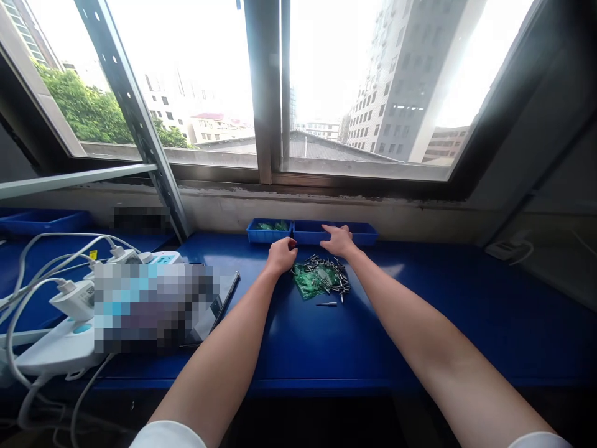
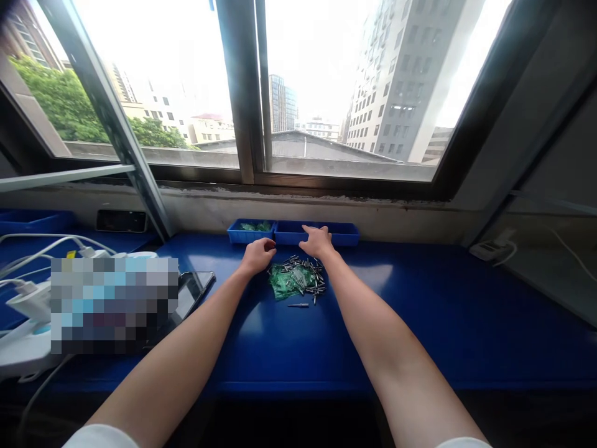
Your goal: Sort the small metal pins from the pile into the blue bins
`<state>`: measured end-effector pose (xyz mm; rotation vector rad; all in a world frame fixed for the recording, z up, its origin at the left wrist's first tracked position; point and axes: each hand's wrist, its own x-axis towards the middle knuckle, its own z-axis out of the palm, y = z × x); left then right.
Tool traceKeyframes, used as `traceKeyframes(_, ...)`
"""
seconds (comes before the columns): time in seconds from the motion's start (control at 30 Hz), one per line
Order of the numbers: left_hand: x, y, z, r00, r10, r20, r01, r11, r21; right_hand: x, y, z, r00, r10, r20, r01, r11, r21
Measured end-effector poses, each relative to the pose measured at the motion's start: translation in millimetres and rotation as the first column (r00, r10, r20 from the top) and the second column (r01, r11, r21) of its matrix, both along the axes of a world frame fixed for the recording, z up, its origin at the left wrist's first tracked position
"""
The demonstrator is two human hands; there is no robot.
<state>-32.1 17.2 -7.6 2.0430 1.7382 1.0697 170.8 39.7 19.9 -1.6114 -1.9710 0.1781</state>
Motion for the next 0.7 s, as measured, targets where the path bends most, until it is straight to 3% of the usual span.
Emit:
traceKeyframes(0.23, 0, -6, 8.9, 0.985, -0.004, -0.174, -0.021, 0.99, -0.138, 16, -22, -9.3, 0.975, 0.007, -0.222, 0.03, 0.986, 0.163)
traceKeyframes(0.4, 17, -13, 10.0, 0.959, -0.047, -0.278, 0.004, 0.988, -0.156, 29, -35, -18.0, 0.927, -0.056, -0.37, 0.108, 0.987, 0.12)
traceKeyframes(0.7, 26, -2, -0.5, 0.948, -0.044, -0.315, -0.002, 0.989, -0.145, 16, -26, -35.6, 0.961, 0.041, -0.275, -0.019, 0.997, 0.081)
